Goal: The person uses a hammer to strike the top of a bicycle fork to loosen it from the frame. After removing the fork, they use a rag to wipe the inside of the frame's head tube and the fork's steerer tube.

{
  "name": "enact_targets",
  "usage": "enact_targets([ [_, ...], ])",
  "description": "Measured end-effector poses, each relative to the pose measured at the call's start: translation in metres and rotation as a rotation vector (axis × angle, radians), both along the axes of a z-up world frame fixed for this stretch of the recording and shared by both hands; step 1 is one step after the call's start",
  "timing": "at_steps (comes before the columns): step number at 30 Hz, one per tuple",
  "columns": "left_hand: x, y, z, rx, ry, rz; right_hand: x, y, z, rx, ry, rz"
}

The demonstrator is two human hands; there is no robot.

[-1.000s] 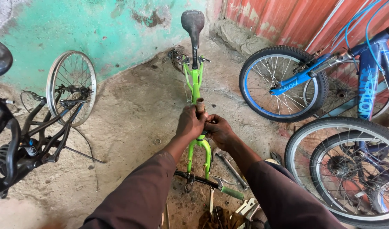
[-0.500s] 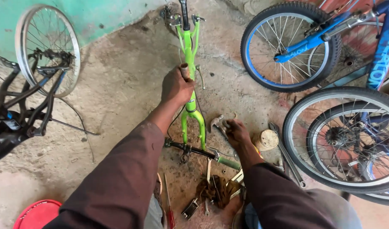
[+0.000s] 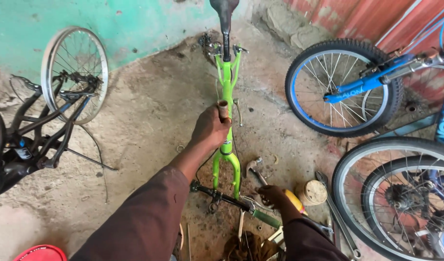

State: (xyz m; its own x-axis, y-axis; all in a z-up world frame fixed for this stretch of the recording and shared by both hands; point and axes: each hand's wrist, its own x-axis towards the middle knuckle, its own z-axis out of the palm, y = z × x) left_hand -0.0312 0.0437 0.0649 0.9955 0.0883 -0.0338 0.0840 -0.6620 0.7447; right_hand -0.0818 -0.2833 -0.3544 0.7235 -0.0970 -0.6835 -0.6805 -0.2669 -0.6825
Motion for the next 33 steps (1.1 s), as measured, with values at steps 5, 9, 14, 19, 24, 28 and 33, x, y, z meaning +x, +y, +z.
enact_targets([
  [5, -0.002, 0.009, -0.004, -0.034, -0.068, -0.04, 0.033, 0.049, 0.141, -0.149, -0.555, -0.249],
  [9, 0.016, 0.011, -0.037, -0.006, -0.136, 0.078, -0.001, 0.149, 0.268, 0.181, -0.727, -0.132],
  [14, 0.012, 0.004, -0.072, 0.282, -0.348, 0.38, -0.045, 0.192, 0.263, -0.003, -0.781, 0.182],
  [19, -0.012, 0.032, -0.065, -0.071, -0.052, -0.003, -0.031, 0.196, 0.234, -0.053, -0.767, 0.194],
  [24, 0.015, 0.026, -0.043, -0.051, -0.336, 0.144, -0.005, 0.196, 0.266, -0.105, -0.775, 0.222],
  [28, 0.039, 0.027, -0.067, -0.08, -0.661, 0.287, -0.006, 0.203, 0.3, -0.189, -0.861, 0.22],
  [33, 0.03, 0.034, -0.059, -0.042, -0.219, 0.33, 0.012, 0.199, 0.277, -0.343, -0.847, 0.35],
])
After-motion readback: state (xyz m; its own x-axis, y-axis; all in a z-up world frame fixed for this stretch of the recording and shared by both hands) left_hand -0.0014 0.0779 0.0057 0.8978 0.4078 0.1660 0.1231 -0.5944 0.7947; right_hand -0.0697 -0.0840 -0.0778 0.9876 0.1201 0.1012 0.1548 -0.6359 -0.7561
